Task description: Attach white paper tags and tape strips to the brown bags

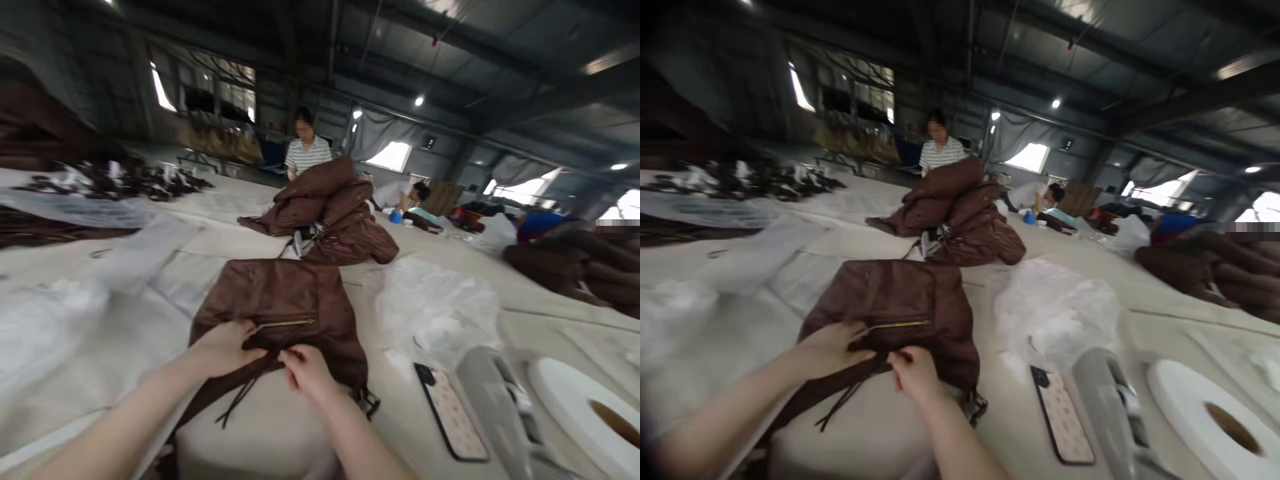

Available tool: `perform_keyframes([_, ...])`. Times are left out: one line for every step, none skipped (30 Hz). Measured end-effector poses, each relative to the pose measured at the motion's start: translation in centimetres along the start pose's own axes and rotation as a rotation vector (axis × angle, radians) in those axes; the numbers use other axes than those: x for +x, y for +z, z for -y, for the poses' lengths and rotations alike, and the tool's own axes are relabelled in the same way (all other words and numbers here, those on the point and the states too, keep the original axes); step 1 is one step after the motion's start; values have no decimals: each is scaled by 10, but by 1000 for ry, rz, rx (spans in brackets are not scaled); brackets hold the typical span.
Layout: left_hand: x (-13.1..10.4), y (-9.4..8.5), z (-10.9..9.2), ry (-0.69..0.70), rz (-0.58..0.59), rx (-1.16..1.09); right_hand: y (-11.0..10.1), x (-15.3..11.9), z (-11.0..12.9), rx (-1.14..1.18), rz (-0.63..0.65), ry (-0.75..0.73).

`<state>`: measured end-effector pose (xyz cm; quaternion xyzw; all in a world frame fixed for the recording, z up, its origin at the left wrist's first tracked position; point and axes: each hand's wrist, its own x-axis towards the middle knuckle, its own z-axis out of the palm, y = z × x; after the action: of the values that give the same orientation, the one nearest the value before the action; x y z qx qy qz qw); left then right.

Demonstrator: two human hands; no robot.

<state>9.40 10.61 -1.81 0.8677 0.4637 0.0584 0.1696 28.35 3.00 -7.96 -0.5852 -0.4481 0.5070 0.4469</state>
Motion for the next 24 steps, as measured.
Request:
perform_keyframes([-1,2,1,-9,-7,4,1,3,-2,7,25,-2])
perform_keyframes([0,6,-1,-30,-19,17,2,4,-3,10,45,-4])
perform_keyframes([1,10,-5,-34,-21,22,3,4,-5,16,51,-2])
perform_keyframes([2,13,-9,-29,-13,31,4,3,-5,25,46,4])
perform_keyframes([3,15,-14,-15,4,37,5,2,-5,38,33,14])
perform_keyframes([3,16,-18,4,23,40,5,0,-5,53,14,26])
perform_keyframes([2,17,-21,22,37,42,5,-1,-5,68,-7,39])
perform_keyframes([1,16,-23,38,42,43,5,-2,-4,83,-28,52])
perform_keyframes([0,16,-24,43,39,42,5,-1,-3,97,-49,66])
perform_keyframes([-1,16,-24,44,32,40,4,-1,-3,113,-67,83])
perform_keyframes([-2,16,-24,51,25,37,4,0,-2,134,-79,99])
perform_keyframes([-3,16,-24,68,18,34,3,1,-2,162,-86,112])
perform_keyframes([-4,18,-24,90,14,31,2,2,-1,198,-80,121])
perform_keyframes([-4,19,-25,113,12,26,1,2,-1,242,-67,128])
perform_keyframes([-5,21,-26,141,8,16,0,2,0,293,-51,134])
perform_keyframes([-5,22,-28,175,5,-2,-1,1,0,348,-29,144])
perform_keyframes([-7,22,-31,216,6,-37,-2,0,1,404,-1,158])
perform_keyframes([-8,22,-35,260,15,-88,-4,-2,3,455,35,177])
perform_keyframes([-11,21,-40,307,27,-151,-5,-4,4,502,74,195])
perform_keyframes([-13,18,-44,352,38,-217,-7,-6,6,542,115,206])
perform_keyframes([-15,15,-48,382,44,-278,-9,-7,9,577,155,207])
perform_keyframes([-18,11,-52,389,38,-330,-11,-8,11,606,185,197])
perform_keyframes([-20,6,-54,377,18,-376,-14,-8,15,630,203,182])
perform_keyframes([-23,0,-54,347,-12,-426,-17,-8,18,650,213,164])
